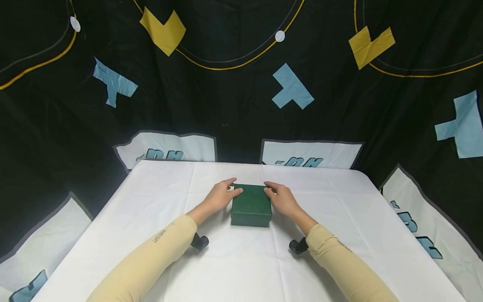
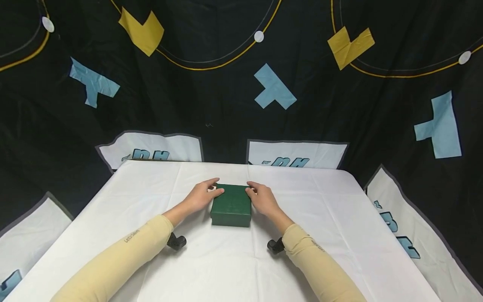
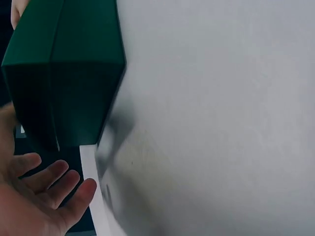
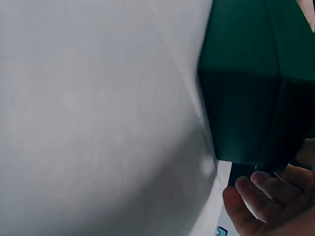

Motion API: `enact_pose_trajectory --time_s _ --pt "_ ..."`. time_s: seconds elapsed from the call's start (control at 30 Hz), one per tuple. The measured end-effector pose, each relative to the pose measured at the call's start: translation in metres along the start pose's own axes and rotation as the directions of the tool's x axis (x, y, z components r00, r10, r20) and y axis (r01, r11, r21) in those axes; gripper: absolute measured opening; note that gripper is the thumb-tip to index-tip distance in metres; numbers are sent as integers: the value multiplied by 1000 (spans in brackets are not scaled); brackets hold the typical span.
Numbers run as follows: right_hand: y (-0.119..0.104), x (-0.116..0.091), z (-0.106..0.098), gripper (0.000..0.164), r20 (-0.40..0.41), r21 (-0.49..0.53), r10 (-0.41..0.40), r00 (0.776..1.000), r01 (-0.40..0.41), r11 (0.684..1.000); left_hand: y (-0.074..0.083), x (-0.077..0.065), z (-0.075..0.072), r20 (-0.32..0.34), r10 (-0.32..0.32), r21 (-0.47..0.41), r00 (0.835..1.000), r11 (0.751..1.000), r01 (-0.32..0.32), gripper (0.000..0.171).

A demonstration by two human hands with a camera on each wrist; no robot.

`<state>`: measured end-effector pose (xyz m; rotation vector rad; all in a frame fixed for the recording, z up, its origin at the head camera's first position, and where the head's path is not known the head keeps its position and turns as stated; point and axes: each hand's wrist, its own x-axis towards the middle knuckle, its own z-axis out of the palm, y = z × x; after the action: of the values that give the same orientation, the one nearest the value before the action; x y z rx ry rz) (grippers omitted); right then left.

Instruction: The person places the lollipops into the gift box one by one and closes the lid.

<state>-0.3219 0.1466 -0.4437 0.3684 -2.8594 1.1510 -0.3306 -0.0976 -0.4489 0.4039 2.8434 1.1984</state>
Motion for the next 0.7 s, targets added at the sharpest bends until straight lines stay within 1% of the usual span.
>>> enact_pose_trajectory --time_s 0.1,0.2,0.3,0.37,0.5,0.7 --pt "1 -4 -3 50 26 -46 -17 1000 18 999 -1 -4 -3 38 12 30 999 999 -13 79" --pt "1 -8 -7 55 64 -59 -30 998 34 998 0 -9 -7 83 47 68 995 996 -53 87" --pt "1 -9 -9 58 96 -54 -40 995 46 998 1 -12 -9 102 88 108 991 989 -99 91" --pt "0 -10 -9 58 118 -47 -46 992 52 998 2 -14 -9 107 92 123 990 987 -105 91" --pt "0 -9 -8 58 140 -36 -49 989 55 998 2 -16 -6 111 79 132 991 987 -93 89" --pt "-1 -6 -9 57 164 -2 -26 986 27 1000 5 -17 -5 103 67 133 992 988 -80 87"
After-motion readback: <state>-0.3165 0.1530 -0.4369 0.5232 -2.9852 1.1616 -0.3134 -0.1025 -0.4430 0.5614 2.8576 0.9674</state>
